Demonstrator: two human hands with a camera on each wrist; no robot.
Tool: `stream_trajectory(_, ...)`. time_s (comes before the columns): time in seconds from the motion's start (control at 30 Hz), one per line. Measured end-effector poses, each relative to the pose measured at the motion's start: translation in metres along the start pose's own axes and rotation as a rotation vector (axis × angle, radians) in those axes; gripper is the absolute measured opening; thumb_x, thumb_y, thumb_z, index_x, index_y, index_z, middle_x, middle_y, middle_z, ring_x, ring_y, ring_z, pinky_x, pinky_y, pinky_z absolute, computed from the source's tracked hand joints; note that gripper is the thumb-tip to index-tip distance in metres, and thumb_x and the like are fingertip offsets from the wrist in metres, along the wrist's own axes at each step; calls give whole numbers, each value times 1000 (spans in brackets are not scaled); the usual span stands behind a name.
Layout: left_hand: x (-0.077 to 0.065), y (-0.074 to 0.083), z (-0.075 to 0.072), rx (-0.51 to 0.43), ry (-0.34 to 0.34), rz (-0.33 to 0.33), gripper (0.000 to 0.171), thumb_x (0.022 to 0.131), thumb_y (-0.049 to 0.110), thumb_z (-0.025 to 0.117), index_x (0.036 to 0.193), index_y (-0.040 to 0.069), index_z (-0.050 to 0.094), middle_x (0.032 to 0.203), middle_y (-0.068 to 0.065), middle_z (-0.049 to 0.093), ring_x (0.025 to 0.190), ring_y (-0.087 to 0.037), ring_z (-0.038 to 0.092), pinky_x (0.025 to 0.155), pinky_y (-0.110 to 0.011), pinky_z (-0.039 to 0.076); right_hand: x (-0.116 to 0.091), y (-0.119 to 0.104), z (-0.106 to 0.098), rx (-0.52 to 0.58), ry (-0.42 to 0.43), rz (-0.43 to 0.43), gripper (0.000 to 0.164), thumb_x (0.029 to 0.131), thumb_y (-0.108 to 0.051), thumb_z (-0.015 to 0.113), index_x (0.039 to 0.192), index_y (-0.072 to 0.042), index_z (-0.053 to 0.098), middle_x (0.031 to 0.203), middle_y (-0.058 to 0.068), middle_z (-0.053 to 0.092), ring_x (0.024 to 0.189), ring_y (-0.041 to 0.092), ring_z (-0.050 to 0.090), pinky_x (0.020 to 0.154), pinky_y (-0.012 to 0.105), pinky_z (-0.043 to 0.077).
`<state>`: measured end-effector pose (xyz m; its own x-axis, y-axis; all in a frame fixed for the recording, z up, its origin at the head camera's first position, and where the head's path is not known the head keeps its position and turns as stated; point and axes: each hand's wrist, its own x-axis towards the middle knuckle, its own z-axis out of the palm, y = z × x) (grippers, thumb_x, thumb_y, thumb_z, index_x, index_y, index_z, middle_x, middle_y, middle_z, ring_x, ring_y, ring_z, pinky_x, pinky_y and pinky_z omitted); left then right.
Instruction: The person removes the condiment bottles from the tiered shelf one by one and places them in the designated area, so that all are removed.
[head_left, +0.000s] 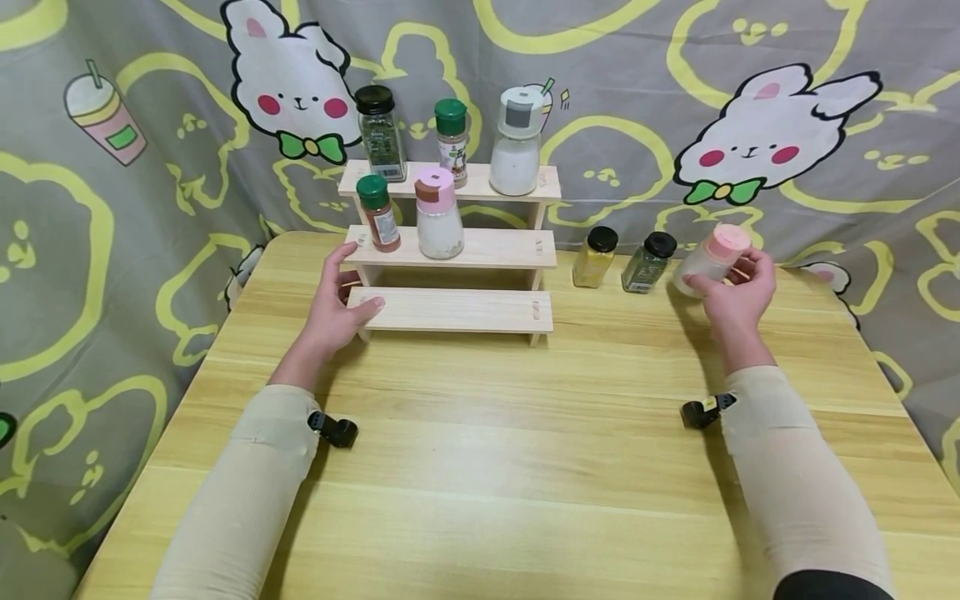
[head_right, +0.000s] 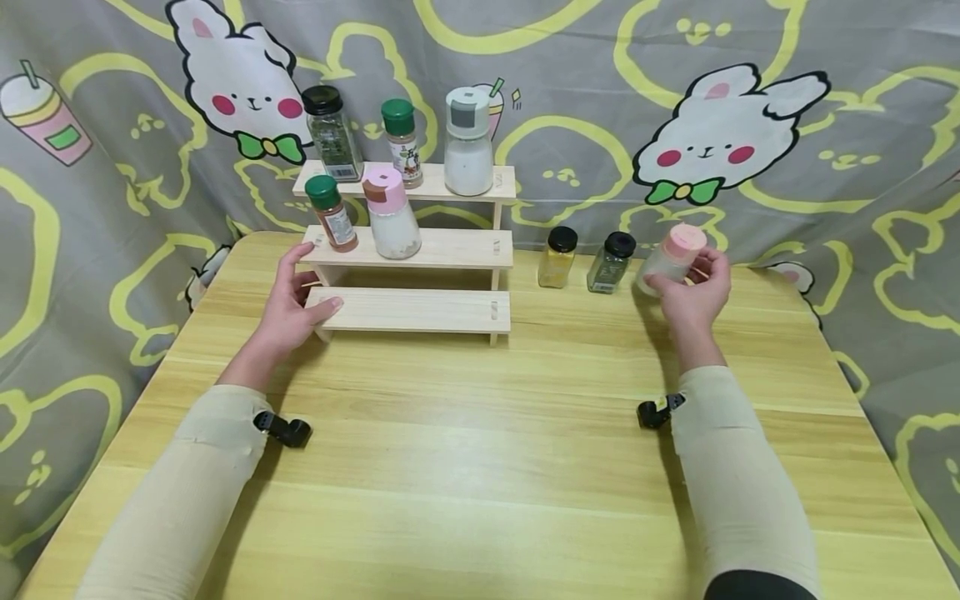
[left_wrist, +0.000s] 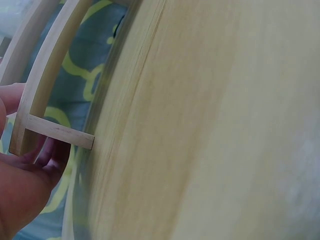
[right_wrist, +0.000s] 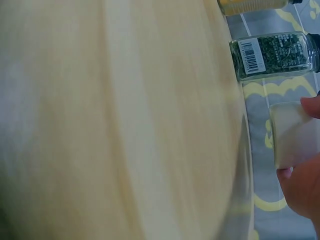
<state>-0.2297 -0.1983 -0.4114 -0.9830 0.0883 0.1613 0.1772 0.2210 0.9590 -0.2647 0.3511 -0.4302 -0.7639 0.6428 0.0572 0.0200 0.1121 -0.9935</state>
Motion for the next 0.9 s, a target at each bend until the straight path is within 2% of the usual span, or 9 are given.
stream_trajectory(0.57, 1, -1, -1, 6, -4, -6, 84, 88, -13, 65, 155, 12, 22, 139, -37, 35, 128, -45, 39, 105, -52, 28, 5, 11, -2, -20, -22, 60, 72, 70, 6, 87, 126, -25, 54, 125, -3, 48, 110, 12, 48, 100, 30, 39)
stream_trajectory(0.9, 0, -1, -1, 11, -3, -1, 83, 88, -13, 65, 155, 11, 22, 140, -34, 36, 128, -43, 37, 110, -53, 23, 8, 17, -3, -51, -48, 57, 73, 69, 6, 86, 126, -25, 53, 126, -4, 47, 108, 12, 48, 100, 31, 40)
